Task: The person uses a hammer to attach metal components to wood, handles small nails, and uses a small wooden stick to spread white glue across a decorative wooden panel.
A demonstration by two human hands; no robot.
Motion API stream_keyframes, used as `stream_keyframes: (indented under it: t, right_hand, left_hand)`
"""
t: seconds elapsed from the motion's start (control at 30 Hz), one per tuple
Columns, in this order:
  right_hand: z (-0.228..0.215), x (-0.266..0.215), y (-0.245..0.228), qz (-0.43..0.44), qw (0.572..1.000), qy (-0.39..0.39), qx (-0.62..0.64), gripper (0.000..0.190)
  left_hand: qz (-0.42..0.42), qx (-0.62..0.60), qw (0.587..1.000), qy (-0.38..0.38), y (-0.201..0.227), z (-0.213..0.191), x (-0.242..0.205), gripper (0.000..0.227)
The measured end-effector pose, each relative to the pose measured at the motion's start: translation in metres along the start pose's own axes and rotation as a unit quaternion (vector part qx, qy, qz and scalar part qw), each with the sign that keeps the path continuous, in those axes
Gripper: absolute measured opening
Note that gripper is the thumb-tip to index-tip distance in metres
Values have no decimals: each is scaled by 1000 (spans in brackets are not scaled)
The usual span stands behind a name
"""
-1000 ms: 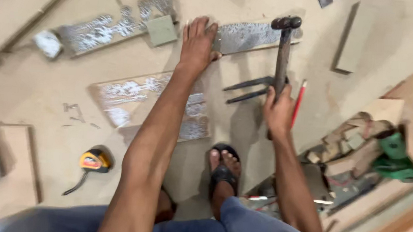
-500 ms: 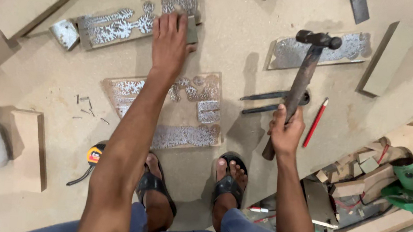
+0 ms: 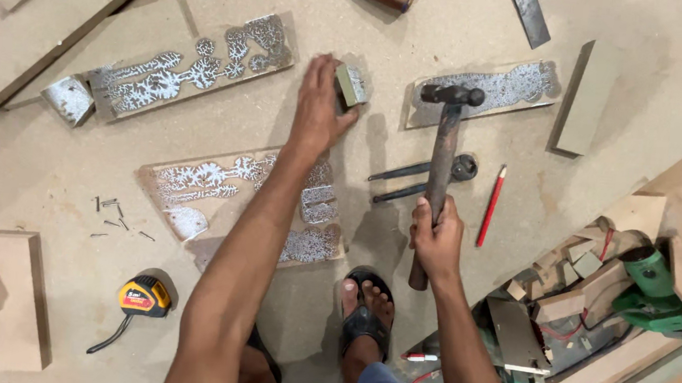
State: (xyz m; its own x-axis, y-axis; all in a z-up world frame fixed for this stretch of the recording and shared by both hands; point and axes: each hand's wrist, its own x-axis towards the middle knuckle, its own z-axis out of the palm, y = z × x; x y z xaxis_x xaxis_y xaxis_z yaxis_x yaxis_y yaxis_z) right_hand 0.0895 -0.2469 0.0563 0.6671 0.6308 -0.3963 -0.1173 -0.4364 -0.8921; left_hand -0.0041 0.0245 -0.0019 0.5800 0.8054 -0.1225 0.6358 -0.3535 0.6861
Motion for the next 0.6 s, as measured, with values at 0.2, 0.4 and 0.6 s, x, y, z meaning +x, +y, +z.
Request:
stream_keyframes:
  t: [0.2,0.4,0.6]
  right_hand:
    - [0,1,-7,-89,979,-14,-181,24]
    - [9,-1,-13,-113,974,-36,-193,24]
    - [18,10,-32,-175,962,-38,-204,21]
  left_hand:
    - [-1,22,1000,-13,-13,-29,-6,101]
    - [32,57,998,-3,-14,-49,-21,105]
    - [-7,120,993,-24,-31,-45,-26,86]
